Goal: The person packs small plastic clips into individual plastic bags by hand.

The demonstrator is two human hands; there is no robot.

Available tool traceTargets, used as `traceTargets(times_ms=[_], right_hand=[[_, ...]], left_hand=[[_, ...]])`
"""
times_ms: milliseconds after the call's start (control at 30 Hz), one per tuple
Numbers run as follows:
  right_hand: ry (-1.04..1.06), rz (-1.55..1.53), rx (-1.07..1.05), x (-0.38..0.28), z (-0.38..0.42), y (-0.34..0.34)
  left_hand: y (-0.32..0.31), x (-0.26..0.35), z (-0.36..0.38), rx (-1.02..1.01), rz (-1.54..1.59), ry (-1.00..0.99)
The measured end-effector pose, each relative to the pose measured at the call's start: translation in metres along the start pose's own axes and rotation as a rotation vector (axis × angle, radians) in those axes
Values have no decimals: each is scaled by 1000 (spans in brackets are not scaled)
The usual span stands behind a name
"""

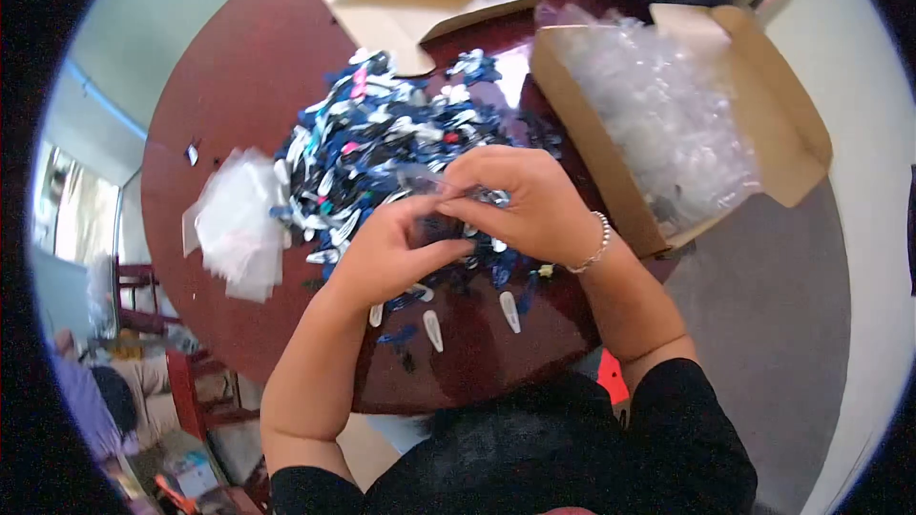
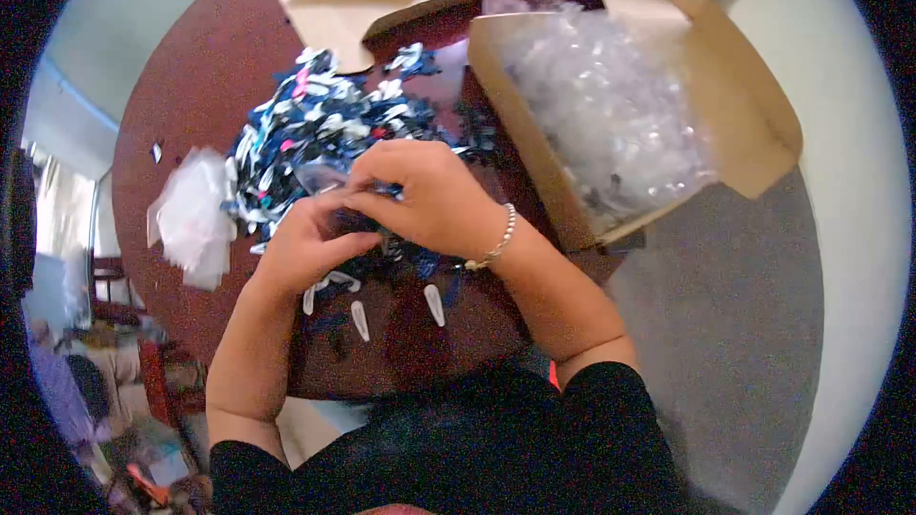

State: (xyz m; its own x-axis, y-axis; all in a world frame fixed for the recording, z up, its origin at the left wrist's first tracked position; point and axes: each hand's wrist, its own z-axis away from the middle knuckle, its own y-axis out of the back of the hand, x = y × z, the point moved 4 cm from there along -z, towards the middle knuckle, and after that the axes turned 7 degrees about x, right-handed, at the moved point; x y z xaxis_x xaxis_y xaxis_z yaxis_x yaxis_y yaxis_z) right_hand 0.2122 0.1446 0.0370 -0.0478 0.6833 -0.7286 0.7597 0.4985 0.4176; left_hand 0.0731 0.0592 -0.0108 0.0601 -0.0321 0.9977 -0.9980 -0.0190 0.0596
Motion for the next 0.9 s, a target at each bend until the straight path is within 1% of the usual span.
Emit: traceTargets(times_ms=[33,67,100,167,200,267,300,367,400,467,500,567,700,767,800,867,900], right_hand=[[-67,73,30,-4,0,6],[-42,81,106,-11,0,14],[-36,98,123,-19,1,22],[-234,121,243,-26,10,45],[-224,132,297,-23,18,56],[-344,155,387,-21,36,80],[-342,321,452,-19,47,93],[-363,242,606,-3,71,122],[-364,248,608,1,80,135],[-398,427,705,4,95,165],[-401,431,716,4,99,174],[-544,642,702,4,108,188],[-498,657,718,-1,115,186],[-261,729,537,2,114,178],[-263,729,545,7,116,175],[-205,846,328,17,118,160],[-206,845,332,16,118,159]], left_hand=[[-1,1,0,12,46,85],[-2,2,1,27,90,171],[0,-2,1,52,108,155],[-1,-2,1,62,169,83],[-1,0,0,58,115,90],[-1,2,1,40,101,80],[-2,3,2,33,86,83],[-5,4,3,34,82,79],[-5,4,3,31,75,80],[-7,3,3,15,65,78],[-8,3,4,21,53,85],[-9,2,3,27,32,85],[-9,-5,3,22,7,99],[-9,-5,3,39,4,103],[-10,-4,3,33,-2,102],[-10,-3,3,32,-16,95],[-11,-2,3,29,-19,94]])
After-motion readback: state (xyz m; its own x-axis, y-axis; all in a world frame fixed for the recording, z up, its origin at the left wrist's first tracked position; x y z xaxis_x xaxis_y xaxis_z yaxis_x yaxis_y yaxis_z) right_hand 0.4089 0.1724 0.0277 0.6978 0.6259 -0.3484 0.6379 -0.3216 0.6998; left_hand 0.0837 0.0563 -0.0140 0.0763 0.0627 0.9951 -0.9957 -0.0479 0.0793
